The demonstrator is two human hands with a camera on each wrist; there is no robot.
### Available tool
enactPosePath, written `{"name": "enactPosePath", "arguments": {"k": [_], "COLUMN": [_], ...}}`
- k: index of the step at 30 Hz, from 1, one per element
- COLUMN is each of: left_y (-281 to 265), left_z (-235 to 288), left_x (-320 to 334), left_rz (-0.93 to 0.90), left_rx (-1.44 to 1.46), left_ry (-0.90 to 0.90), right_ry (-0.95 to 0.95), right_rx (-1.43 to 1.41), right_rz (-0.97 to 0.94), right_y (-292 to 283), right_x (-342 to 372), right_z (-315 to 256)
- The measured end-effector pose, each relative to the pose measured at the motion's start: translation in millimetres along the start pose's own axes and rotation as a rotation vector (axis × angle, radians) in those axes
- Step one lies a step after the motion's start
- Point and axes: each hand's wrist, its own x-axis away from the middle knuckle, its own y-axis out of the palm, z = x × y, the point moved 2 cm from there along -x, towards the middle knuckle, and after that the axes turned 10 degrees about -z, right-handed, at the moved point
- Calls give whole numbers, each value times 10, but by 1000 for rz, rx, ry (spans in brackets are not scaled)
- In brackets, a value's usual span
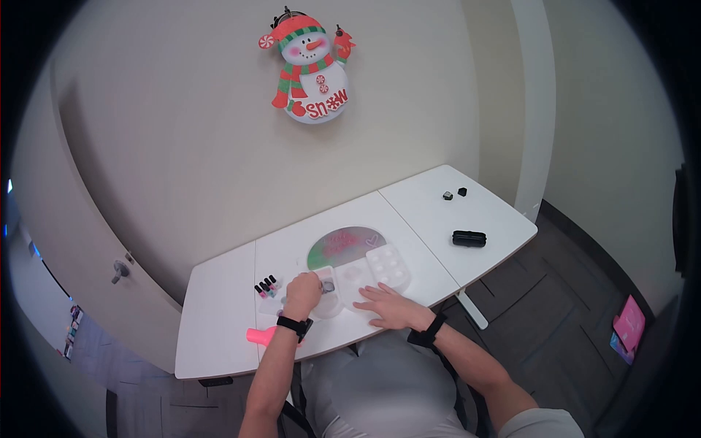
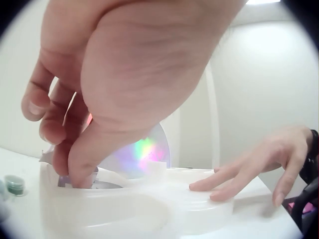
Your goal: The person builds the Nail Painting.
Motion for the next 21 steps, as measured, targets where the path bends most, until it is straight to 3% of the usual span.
{"name": "enactPosePath", "arguments": {"k": [4, 13, 21], "left_y": [-78, -199, -119], "left_z": [-30, -78, -187], "left_x": [66, 182, 218], "left_rz": [-74, 20, 111], "left_rx": [101, 284, 212], "left_ry": [-35, 17, -35], "right_ry": [9, 3, 6], "right_rx": [16, 26, 35], "right_rz": [-18, -10, -9], "right_y": [-16, -13, -14], "right_x": [-17, -1, 5], "right_z": [-9, -21, -24]}}
